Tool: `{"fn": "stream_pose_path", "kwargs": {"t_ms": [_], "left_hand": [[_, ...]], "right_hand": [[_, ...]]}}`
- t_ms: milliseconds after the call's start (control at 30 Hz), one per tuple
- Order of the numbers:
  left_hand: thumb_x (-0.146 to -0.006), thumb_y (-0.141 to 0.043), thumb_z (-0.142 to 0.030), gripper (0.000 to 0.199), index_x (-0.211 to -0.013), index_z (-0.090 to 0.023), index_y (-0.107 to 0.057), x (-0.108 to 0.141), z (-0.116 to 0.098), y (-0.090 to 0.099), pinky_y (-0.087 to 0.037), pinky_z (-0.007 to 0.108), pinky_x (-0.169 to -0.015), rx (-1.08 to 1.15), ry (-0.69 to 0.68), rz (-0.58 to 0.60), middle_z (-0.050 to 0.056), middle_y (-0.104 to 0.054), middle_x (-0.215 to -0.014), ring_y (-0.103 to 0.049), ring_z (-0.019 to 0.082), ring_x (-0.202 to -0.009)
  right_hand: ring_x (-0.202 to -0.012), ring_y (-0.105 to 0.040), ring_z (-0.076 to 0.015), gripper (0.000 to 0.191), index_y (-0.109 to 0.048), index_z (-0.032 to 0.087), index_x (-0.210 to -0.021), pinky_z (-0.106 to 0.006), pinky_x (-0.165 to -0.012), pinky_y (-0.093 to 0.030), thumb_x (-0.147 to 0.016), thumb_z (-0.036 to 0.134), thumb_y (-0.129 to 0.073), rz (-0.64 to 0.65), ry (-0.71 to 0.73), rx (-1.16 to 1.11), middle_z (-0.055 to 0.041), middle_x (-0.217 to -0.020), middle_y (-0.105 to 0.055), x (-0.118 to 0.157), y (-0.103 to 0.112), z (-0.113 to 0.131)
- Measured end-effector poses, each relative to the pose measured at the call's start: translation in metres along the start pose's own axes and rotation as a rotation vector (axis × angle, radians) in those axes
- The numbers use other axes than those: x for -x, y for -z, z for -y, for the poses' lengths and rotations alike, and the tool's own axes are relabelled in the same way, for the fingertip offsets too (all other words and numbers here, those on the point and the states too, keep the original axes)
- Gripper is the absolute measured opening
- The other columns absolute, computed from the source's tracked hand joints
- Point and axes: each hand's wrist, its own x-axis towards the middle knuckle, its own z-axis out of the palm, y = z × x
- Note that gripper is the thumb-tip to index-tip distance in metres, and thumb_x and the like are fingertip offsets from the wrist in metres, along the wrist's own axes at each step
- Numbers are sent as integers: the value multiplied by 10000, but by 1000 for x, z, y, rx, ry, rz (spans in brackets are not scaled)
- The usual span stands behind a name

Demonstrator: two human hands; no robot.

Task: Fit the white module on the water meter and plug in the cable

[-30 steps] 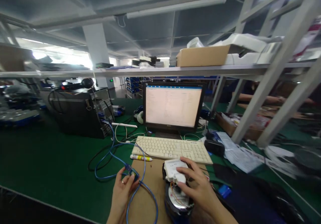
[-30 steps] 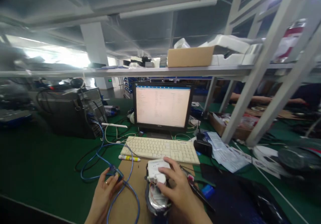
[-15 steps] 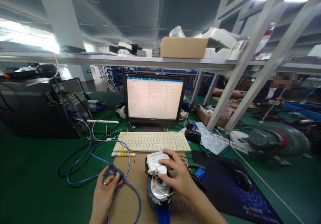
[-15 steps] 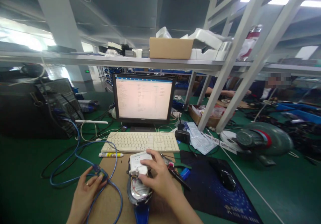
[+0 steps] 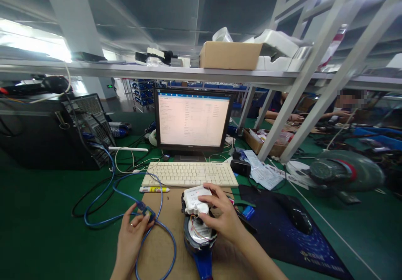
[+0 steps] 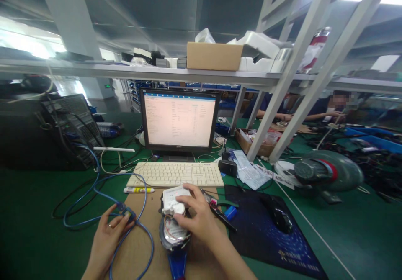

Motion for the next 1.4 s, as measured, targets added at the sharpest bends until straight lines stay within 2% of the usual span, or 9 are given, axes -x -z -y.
{"fn": "stream_pose_path", "kwargs": {"t_ms": [500,1033,1400], "left_hand": [[-587,-834,-369,844,-1277,-227,-369,0,1,4,-569,218,-704,4,-9,13,-1,-662,-732,-666,167,-730],[-575,-837,-392,835,-1256,-227,-383,2,0,1,-566,199,-694,-1,-19,14,-9,-656,-726,-662,154,-715],[-535,-851,-417,909,-1274,-204,-364,3,-4,0,-566,196,-685,-10,-3,10,8,-660,-732,-659,161,-709]], "right_hand": [[-1209,-445,-251,324,-646,231,-1026,-437,-1056,-344,-708,285,-673,-22,9,10,-109,-1304,-429,2,-1,-1],[-1193,-447,-255,325,-639,224,-1032,-442,-1044,-357,-714,289,-666,-15,19,19,-115,-1272,-435,2,-1,-1],[-1194,-445,-229,327,-637,229,-1033,-407,-1050,-351,-711,274,-671,-13,23,18,-105,-1270,-420,1,-1,-2]]}}
